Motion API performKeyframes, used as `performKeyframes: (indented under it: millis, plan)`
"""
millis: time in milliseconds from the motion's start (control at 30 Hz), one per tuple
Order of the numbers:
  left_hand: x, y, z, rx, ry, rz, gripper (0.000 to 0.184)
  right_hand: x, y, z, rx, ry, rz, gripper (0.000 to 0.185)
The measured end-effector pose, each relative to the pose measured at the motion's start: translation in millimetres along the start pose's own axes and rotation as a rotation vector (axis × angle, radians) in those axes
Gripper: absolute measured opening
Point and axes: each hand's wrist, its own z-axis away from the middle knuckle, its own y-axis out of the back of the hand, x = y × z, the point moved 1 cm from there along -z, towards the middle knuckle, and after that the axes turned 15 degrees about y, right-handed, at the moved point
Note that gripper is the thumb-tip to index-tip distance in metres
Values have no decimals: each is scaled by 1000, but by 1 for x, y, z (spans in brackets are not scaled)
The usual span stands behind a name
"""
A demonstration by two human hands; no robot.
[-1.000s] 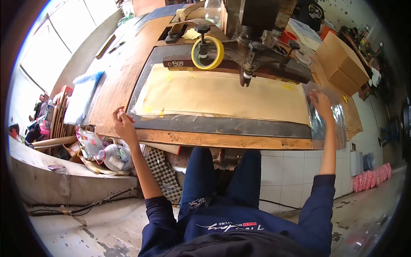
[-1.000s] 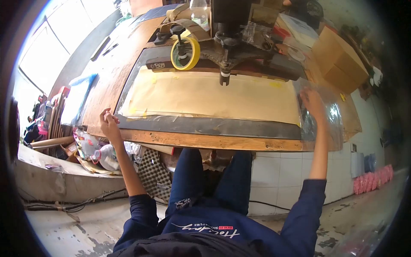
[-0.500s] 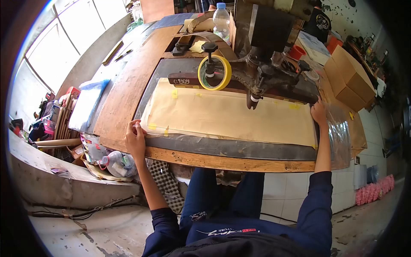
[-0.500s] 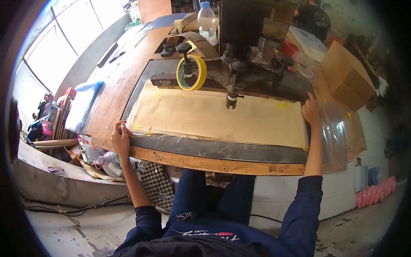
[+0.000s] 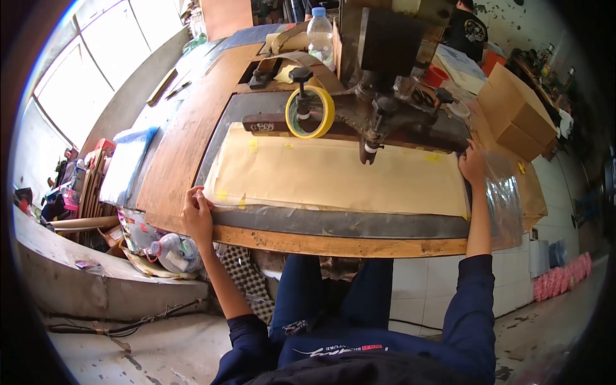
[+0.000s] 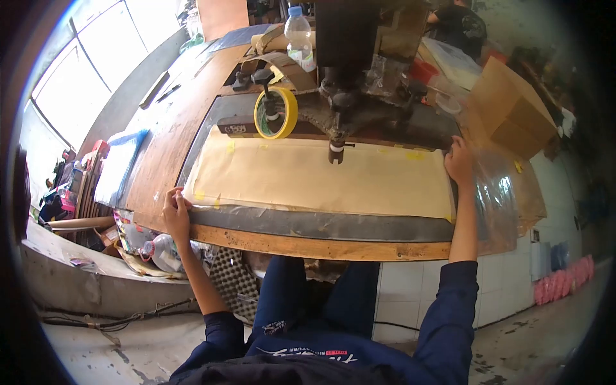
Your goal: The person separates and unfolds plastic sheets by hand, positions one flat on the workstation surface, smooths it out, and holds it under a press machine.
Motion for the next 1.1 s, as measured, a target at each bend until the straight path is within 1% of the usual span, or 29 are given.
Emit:
performKeyframes:
  millis: [67,200,267,300,367,400,433,467,500,533,567,600,633,667,700,733,767,800,833,867,900,933,967,1000,1067,1100]
  plan:
    - [3,-1,0,-13,19,14,21,-3,1,1,244,102,69,31]
    - [0,0,0,-12,-3,3,21,-1,0,0,280,105,-20,35]
    - [-1,0,0,-11,-20,17,21,2,0,2,321,223,260,26]
    - [-2,0,0,-10,-22,15,21,5,1,3,323,221,257,26]
    - [1,1,2,-28,-12,-26,22,11,2,5,289,128,155,12]
    - [4,-1,5,-25,-14,-26,22,12,1,4,292,127,153,12]
    - [10,-5,15,18,-33,21,19,15,-2,4,373,80,172,5]
    - [18,-10,28,60,-53,68,16,17,-3,5,453,31,190,3]
    - [28,-22,47,41,-167,77,17,17,-3,5,455,29,190,3]
    - [42,-39,73,20,-279,88,20,19,-2,6,411,6,96,2]
    - [70,-56,109,-80,-354,14,28,21,-1,9,361,-17,3,3]
    - [94,-70,147,-302,-523,45,31,26,-4,13,349,-18,7,3]
    - [120,-76,182,-644,-635,76,32,34,-10,14,300,-36,-109,4]
    - [140,-93,220,-718,-895,-33,39,40,-13,13,256,-50,-222,4]
    - [149,-116,254,-910,-1078,13,45,43,-10,13,254,-43,-212,4]
    - [159,-128,286,-882,-1337,61,51,44,-7,13,210,-47,-306,4]
    - [169,-141,312,-860,-1443,122,54,45,-4,14,164,-55,-403,5]
    - [175,-152,333,-840,-1546,183,57,46,1,17,164,-56,-397,5]
    - [171,-168,349,-840,-1549,189,57,49,9,20,216,-17,-467,4]
    - [164,-188,362,-713,-1602,77,58,51,17,21,269,24,-535,5]
    - [161,-199,370,-579,-1645,-35,58,51,30,24,271,29,-529,5]
    - [163,-200,375,-571,-1646,-32,58,50,46,30,318,-13,-454,6]
    - [161,-200,377,-495,-1600,-55,57,46,60,36,364,-61,-383,7]
    - [159,-199,379,-425,-1554,-80,57,39,73,40,365,-66,-385,7]
    - [157,-201,385,-466,-1517,-82,57,20,99,50,340,-41,-286,7]
    - [157,-202,387,-458,-1506,-102,57,12,105,58,328,-47,-287,7]
